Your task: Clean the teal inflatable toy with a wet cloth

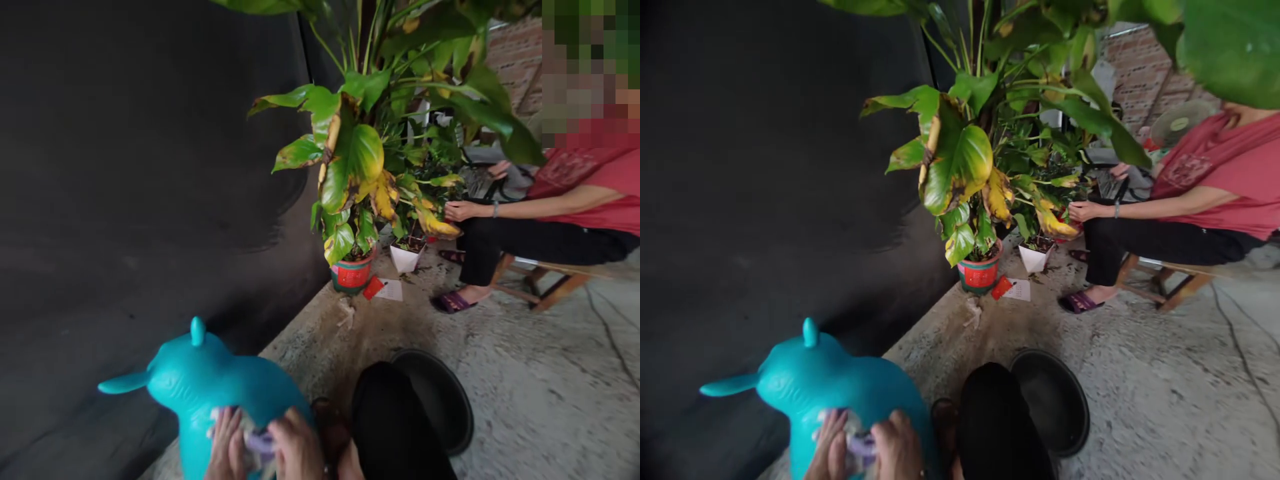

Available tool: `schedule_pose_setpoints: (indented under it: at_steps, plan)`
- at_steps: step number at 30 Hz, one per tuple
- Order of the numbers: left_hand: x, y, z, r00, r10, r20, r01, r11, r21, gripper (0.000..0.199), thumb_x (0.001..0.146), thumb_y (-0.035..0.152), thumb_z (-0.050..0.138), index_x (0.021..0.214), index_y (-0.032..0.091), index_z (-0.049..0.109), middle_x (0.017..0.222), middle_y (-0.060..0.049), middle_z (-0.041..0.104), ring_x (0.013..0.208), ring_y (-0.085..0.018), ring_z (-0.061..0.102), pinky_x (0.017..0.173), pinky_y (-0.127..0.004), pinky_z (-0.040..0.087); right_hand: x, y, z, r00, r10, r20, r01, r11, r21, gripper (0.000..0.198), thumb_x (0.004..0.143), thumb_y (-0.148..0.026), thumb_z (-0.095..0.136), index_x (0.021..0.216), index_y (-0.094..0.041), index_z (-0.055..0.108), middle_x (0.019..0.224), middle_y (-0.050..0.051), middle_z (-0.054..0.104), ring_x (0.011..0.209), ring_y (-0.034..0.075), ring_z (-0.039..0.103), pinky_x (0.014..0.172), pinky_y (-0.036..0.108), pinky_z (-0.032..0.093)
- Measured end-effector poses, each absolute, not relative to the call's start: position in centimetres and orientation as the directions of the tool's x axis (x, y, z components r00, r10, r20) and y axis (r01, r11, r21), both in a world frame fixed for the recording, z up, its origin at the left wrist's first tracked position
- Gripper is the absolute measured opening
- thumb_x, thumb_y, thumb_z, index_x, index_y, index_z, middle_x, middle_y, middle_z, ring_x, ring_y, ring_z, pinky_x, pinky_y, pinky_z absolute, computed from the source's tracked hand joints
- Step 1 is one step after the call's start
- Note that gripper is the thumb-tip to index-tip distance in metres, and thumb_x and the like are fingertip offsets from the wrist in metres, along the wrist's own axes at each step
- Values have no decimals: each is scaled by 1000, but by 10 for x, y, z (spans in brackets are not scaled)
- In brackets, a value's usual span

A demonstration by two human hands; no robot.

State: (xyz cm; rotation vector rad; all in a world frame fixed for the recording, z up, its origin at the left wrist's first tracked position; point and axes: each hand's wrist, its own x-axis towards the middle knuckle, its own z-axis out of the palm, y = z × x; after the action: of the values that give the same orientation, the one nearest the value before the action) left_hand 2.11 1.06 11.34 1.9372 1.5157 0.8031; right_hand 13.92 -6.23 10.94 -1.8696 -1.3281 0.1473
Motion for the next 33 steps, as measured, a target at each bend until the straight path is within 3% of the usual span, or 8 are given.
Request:
schedule_pose_setpoints:
  at_steps: [6,10,14,16,19,22,26,33]
  plan:
    - [146,5,264,446,844,298,419,-491,764,53,92,54,36,126,21,59,145,-6,53,139,-20,42,121,-45,29,260,-117,280,448,680,580,680,162,-715,37,92,-15,35,121,-26,54,105,5,61,96,16,61,85,29,51]
    - [237,-35,303,661,690,296,267,-585,766,49,94,50,35,123,22,63,140,-5,58,136,-18,45,119,-40,32,334,-183,311,512,579,635,788,-22,-615,34,95,-18,40,124,-26,57,115,5,61,107,16,58,94,29,48]
    - [303,-74,266,852,519,72,316,-619,719,51,96,41,29,130,17,57,147,-9,50,143,-18,34,122,-37,25,389,-242,238,633,542,553,759,-293,-581,33,95,-27,41,124,-27,58,115,6,62,106,19,60,94,34,50]
    - [317,-84,233,854,503,-133,470,-637,610,51,94,42,33,136,20,52,154,-11,39,145,-26,31,121,-55,21,408,-264,172,712,551,435,693,-452,-561,37,94,-29,36,123,-24,58,118,8,62,110,21,60,96,37,49]
    - [314,-80,198,824,447,-349,565,-697,441,60,85,38,49,142,18,43,160,-15,26,147,-38,20,113,-73,15,418,-283,73,815,570,-103,537,-810,-234,54,86,-15,34,139,-23,47,134,11,56,118,22,58,98,36,48]
    - [301,-64,192,814,390,-430,558,-730,395,57,81,27,49,137,17,49,156,-16,36,144,-35,32,114,-71,17,412,-284,8,784,551,-286,541,-832,-121,78,66,-4,51,142,-16,43,148,17,41,137,32,39,102,44,45]
    - [295,-51,203,802,403,-440,578,-709,404,56,85,30,41,139,17,47,149,-13,48,139,-30,41,116,-64,24,420,-267,-27,708,617,-343,621,-775,-112,86,67,-1,49,149,-14,29,159,13,18,147,27,11,115,42,28]
    - [297,-59,209,845,323,-427,510,-728,458,52,87,33,40,137,20,48,148,-11,49,140,-24,40,122,-55,15,446,-242,-75,635,622,-458,667,-740,-81,100,59,-11,71,149,-10,27,157,22,18,146,36,10,116,56,17]
